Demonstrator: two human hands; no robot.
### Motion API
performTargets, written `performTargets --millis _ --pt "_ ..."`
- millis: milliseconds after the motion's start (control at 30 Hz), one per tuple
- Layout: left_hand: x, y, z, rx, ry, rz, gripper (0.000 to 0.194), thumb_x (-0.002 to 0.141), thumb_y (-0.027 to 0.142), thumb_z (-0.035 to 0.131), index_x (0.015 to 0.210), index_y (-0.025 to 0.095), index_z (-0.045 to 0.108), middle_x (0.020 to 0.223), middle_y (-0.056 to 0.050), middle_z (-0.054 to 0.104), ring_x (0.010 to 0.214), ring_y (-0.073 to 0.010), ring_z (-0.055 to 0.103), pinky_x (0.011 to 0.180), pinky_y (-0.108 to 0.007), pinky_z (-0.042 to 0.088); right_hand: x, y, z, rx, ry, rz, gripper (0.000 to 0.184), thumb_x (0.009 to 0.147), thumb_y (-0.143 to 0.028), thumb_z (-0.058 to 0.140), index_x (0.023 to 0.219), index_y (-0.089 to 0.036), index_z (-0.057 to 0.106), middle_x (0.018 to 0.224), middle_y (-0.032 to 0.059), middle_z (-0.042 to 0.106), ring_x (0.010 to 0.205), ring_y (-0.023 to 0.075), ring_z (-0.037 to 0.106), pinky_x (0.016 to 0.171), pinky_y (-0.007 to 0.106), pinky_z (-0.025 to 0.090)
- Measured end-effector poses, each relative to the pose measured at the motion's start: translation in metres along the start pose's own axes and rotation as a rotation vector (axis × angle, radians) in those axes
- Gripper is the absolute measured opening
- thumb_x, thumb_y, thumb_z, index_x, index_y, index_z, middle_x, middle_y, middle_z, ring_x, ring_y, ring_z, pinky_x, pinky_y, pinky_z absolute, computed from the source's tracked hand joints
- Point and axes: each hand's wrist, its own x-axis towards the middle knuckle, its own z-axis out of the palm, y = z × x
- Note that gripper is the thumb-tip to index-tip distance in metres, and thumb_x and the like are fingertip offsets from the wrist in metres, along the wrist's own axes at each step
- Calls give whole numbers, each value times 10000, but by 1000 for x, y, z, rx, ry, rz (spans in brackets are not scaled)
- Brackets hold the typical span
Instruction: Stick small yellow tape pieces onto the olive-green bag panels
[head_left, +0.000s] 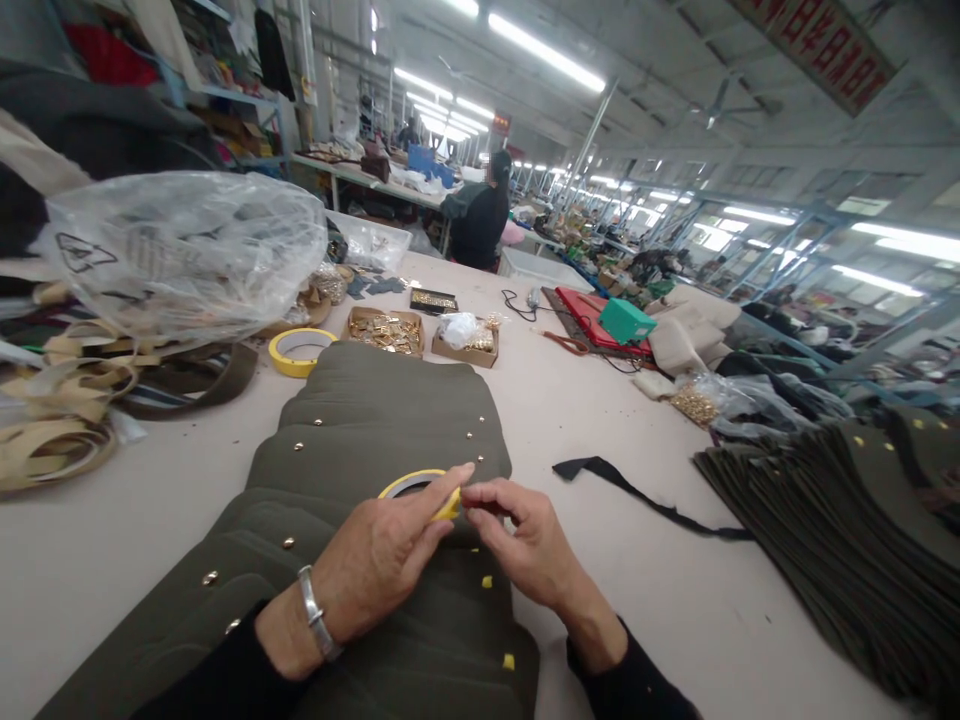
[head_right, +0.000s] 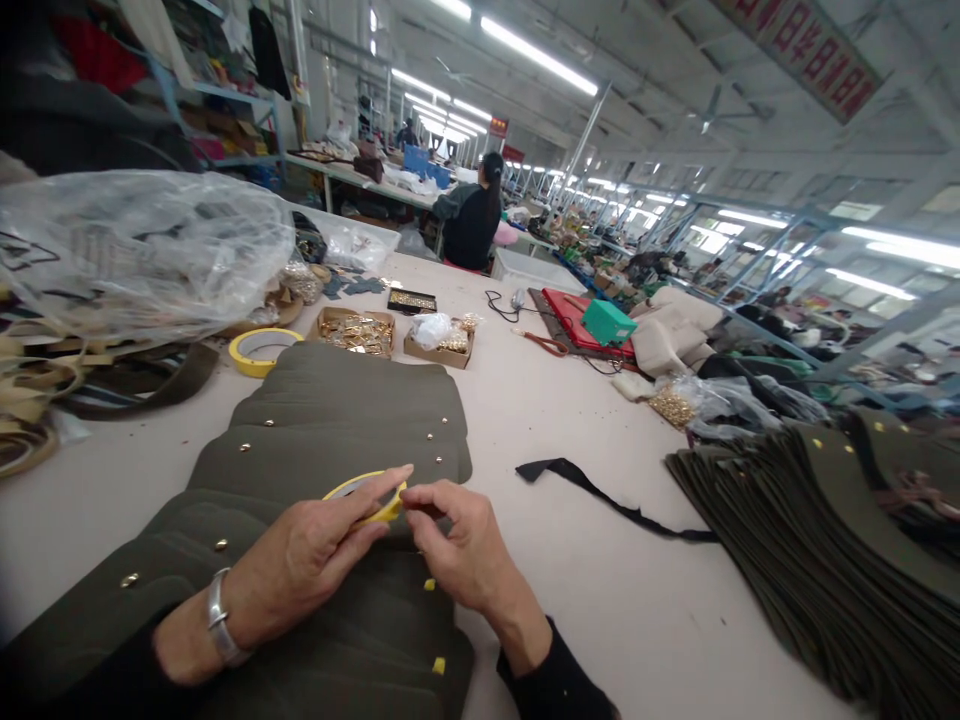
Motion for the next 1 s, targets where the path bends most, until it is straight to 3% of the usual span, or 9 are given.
performTargets --millis 167,400,667,767,933,1000 --pt "-3 5 3 74 -3 -32 442 969 259 382 1403 240 305 1151 -29 694 905 -172 702 747 -273 559 -3 -4 3 -126 15 -145 173 844 -121 569 976 -178 666 844 41 685 757 147 628 720 270 500" --pt "-2 12 6 80 -35 -57 358 974 245 358 1331 217 350 1069 -43 707 863 -191 693 718 -296 525 -4 -3 10 -260 51 -265 159 856 -100 498 847 -194 626 771 37 671 719 153 613 674 266 490" --pt "4 21 4 4 -84 -171 194 978 245 344 981 260 537 861 20 661 732 -165 641 612 -278 441 -9 3 15 -372 216 -274 153 790 -88 497 753 -192 604 656 21 634 591 140 579 582 251 464" --pt "5 21 7 35 -57 -166 220 973 241 343 904 233 551 809 -3 637 701 -167 614 610 -281 436 -9 -2 18 -295 227 -150 140 768 -111 522 714 -188 626 635 12 633 564 131 575 562 245 460" --pt "4 27 11 58 117 -43 279 983 219 309 869 207 564 793 -32 621 773 -164 596 722 -285 461 0 1 14 191 251 382 91 742 -215 595 663 -174 615 530 -15 616 459 123 573 450 219 455" --pt "4 29 11 82 119 -36 275 987 219 313 875 205 564 807 -32 623 778 -161 588 738 -287 464 3 13 4 336 215 520 133 726 -279 635 672 -159 618 514 -21 609 433 118 571 442 223 471"
